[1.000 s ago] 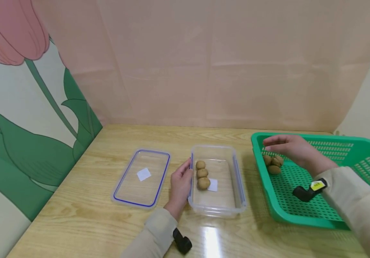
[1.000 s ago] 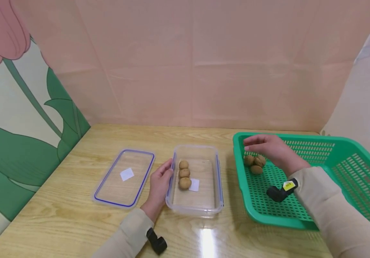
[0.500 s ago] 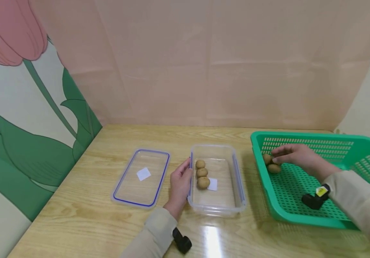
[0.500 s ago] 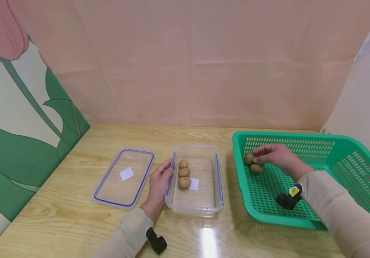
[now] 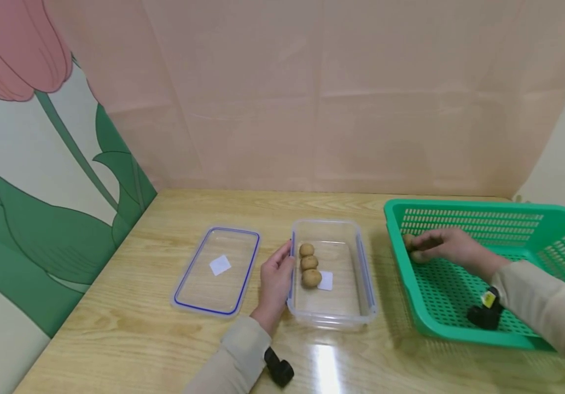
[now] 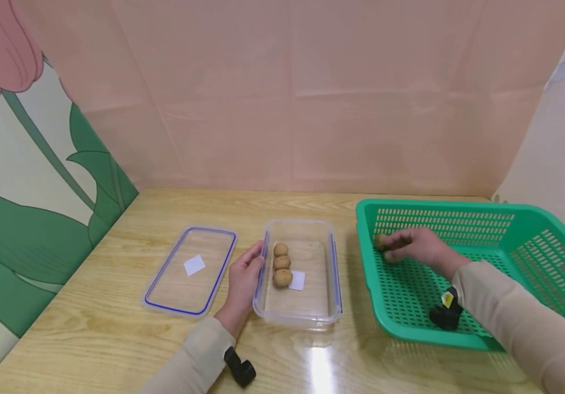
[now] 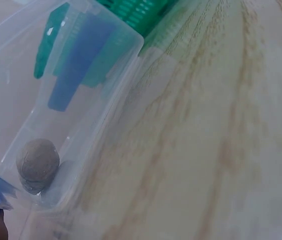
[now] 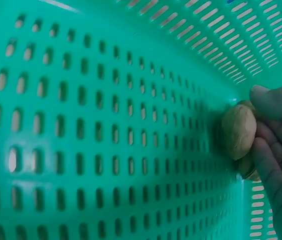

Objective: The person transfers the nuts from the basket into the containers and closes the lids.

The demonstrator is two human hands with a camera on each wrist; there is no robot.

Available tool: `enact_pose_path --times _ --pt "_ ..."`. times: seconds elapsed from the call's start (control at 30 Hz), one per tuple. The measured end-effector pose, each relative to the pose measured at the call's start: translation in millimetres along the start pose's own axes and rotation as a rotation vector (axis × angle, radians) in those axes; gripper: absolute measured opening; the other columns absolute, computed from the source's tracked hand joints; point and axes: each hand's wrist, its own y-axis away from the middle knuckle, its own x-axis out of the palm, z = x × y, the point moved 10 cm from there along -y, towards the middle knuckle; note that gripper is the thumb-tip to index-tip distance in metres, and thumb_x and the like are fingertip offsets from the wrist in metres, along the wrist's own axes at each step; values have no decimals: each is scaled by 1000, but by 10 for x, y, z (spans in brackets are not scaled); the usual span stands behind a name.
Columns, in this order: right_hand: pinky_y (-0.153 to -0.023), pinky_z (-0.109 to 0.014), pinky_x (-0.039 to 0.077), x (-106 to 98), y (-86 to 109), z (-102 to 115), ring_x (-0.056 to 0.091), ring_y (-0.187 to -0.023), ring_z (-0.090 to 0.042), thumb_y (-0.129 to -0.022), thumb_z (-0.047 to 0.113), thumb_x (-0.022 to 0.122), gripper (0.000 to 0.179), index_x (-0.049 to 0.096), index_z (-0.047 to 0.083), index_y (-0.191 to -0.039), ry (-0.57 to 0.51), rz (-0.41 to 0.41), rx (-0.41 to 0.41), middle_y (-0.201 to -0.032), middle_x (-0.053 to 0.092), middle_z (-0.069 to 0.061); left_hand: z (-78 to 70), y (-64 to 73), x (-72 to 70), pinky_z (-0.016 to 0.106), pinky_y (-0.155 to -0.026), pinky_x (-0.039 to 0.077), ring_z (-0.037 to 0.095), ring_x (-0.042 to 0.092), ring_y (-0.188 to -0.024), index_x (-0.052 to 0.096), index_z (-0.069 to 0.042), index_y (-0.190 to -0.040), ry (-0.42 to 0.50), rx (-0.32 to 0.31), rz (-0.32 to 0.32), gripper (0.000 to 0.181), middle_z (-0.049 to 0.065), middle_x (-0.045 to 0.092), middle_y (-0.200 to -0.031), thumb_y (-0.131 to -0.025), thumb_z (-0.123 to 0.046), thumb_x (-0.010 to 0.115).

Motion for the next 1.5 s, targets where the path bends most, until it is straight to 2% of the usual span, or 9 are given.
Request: enact_pose_path --times 0.13,0.37,0.67,0.8,0.97,1.23,1.3,1.37,1.5 --pt "-85 -44 50 -9 6 1 57 -101 -18 -79 33 71 49 62 3 -116 27 -9 -10 -117 62 -17 -6 -8 3 30 -98 45 21 53 -118 59 -9 -123 13 -4 7 39 9 58 -127 -84 -5 54" --pt "-86 -48 50 34 3 3 46 -117 -45 -80 28 71 46 62 -1 -115 35 9 -28 -134 45 -29 -12 -23 14 31 -99 44 21 53 -119 58 -10 -124 9 -3 23 38 9 57 -128 -86 -6 53" --pt "-94 -57 43 88 -22 -22 23 -128 -54 -76 27 73 48 63 -2 -113 50 36 -41 -140 28 -35 -11 -27 16 31 -97 46 23 54 -117 60 -7 -122 21 13 7 37 12 58 -126 -85 -4 54" --pt "-92 -55 45 100 -17 -33 22 -128 -55 -75 28 74 49 63 -2 -113 64 43 -45 -140 27 -37 -2 -20 17 31 -97 46 23 55 -117 60 -7 -122 20 6 7 38 12 58 -125 -84 -4 53" --pt "-91 -54 46 91 10 -26 28 -126 -53 -77 30 72 51 62 -2 -116 57 46 -30 -140 28 -36 -4 -7 14 31 -96 46 23 55 -116 60 -7 -122 10 -2 3 38 11 59 -125 -84 -4 53" --pt "-85 -47 51 55 10 27 55 -109 -37 -80 31 70 51 59 0 -120 32 43 -21 -121 59 -21 -106 43 7 32 -98 46 25 54 -117 59 -4 -121 12 4 -2 37 13 58 -126 -84 -3 54" --pt "-86 -48 50 50 17 56 57 -108 -32 -80 31 70 52 59 1 -121 22 42 -32 -121 59 -20 -100 52 4 33 -98 46 25 54 -117 59 -5 -122 0 -8 -4 38 12 58 -126 -84 -3 54" --pt "-88 -48 49 40 26 91 59 -105 -27 -81 31 69 52 58 1 -121 7 36 -41 -121 60 -19 -11 12 -1 31 -97 46 22 54 -117 60 -9 -122 -4 -15 -6 38 9 58 -126 -84 -6 55" --pt "-88 -48 49 3 18 136 60 -99 -17 -81 30 69 51 57 1 -122 -13 2 -42 -117 62 -17 -8 11 -5 31 -97 46 22 54 -117 60 -8 -121 -10 -7 -5 38 10 59 -125 -84 -5 54"
